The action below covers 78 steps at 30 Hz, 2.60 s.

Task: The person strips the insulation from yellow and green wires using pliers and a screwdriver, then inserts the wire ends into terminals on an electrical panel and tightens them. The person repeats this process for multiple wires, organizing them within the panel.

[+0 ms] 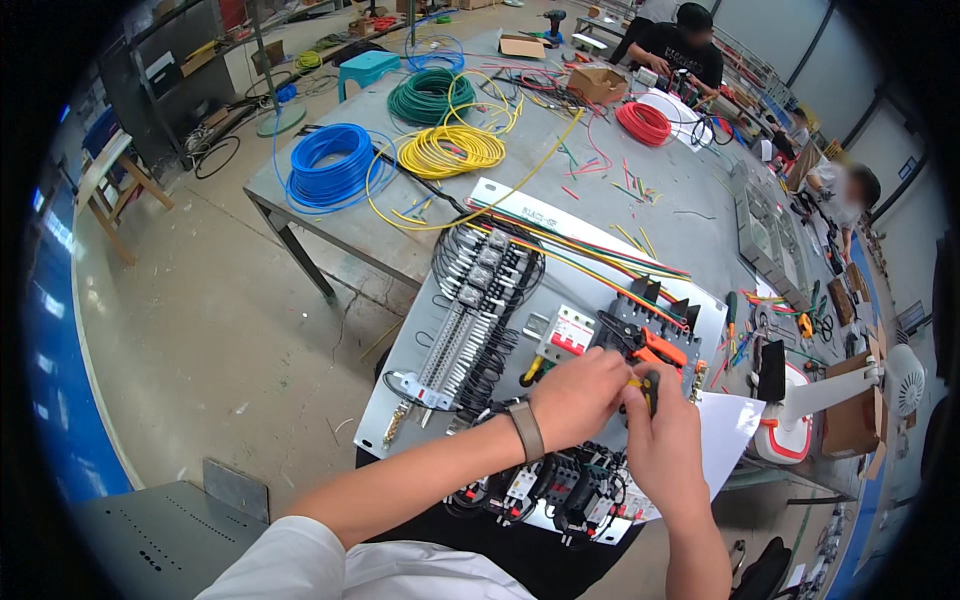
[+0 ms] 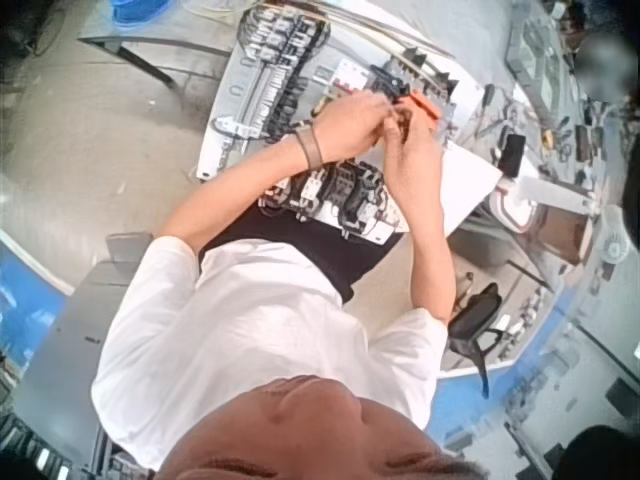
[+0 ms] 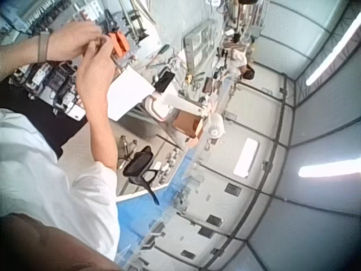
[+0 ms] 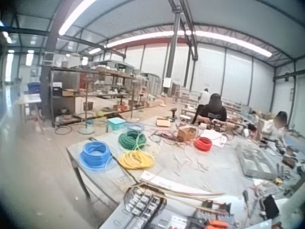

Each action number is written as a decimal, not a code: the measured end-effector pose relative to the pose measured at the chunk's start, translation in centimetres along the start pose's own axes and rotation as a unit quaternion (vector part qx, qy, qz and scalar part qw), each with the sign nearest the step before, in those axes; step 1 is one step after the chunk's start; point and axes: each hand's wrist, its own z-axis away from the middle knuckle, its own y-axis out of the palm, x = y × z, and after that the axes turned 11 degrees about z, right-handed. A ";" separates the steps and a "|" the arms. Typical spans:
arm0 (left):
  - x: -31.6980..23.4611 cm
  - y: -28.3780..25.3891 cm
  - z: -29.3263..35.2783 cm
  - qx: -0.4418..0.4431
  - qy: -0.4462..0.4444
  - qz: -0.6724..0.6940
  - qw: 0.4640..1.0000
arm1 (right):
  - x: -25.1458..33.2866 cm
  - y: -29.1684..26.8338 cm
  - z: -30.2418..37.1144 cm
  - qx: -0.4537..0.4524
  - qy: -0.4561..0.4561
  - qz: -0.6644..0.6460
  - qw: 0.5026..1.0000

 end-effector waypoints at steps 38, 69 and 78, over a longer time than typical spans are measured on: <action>2.8 1.6 1.2 -0.091 0.063 -0.095 0.989 | -0.9 -1.9 0.2 -0.076 -0.192 0.004 0.978; 2.8 1.2 1.6 -0.054 -0.074 -0.025 0.995 | -7.3 10.4 -0.7 -0.185 0.016 -0.301 0.935; 3.5 1.9 1.9 -0.094 -0.072 -0.024 0.993 | -5.4 9.8 -0.9 -0.222 -0.040 -0.288 0.931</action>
